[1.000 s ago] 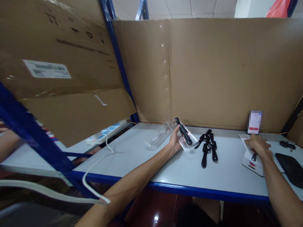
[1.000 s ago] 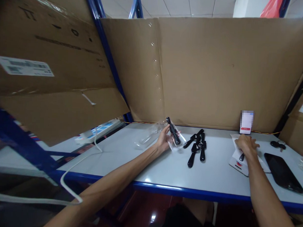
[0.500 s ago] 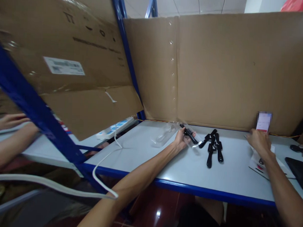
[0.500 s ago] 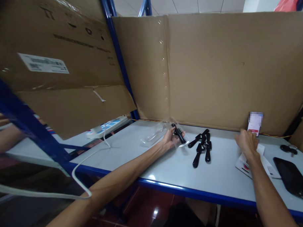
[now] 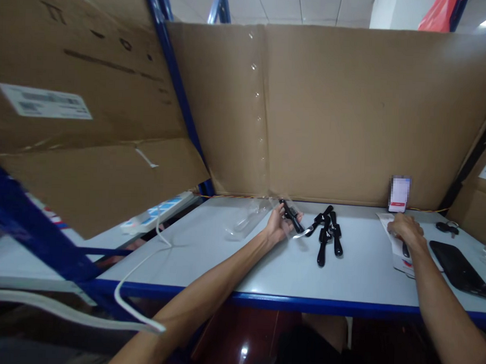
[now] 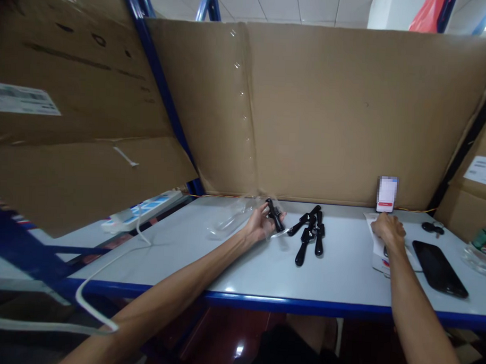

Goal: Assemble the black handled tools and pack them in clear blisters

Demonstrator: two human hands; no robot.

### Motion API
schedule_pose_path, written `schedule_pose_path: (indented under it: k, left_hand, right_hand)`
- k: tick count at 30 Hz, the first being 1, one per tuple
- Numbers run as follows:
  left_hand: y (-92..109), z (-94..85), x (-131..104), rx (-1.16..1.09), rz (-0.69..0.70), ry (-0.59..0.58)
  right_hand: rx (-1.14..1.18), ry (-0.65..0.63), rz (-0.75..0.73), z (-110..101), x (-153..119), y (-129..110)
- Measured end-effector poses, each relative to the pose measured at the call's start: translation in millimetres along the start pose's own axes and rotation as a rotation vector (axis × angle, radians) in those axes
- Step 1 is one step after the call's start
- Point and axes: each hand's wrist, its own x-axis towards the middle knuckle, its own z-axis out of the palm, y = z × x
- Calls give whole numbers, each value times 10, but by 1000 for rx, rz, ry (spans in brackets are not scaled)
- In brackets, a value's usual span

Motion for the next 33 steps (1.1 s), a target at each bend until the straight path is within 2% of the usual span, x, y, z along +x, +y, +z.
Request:
schedule_pose_path:
  k: [3, 5, 10, 13, 17, 22, 28, 33]
  left_hand:
    - [2, 1, -11, 13, -16, 7]
    - [6, -1, -15, 22, -27, 2]
    - [11, 2, -18, 37, -25, 7]
    - [12, 9, -28, 28, -45, 18]
    - [14, 5, -22, 43, -44, 27]
    - [7, -2, 0, 52, -33, 51]
    - [-15, -23, 32, 57, -17, 11]
    - [10, -9, 30, -17, 4, -2]
  right_hand:
    - [-57, -56, 67, -62, -76, -29]
    - [-45, -47, 69, -95, -120, -41]
    - [-9, 97, 16, -179, -224, -117]
    - [34, 157, -158, -180, -299, -266]
    - [120, 138, -486, -57, -454, -555]
    - [202, 160, -684, 103, -691, -812]
    - [175, 103, -708, 197, -772, -864]
    - [40, -73, -611, 196, -759, -805]
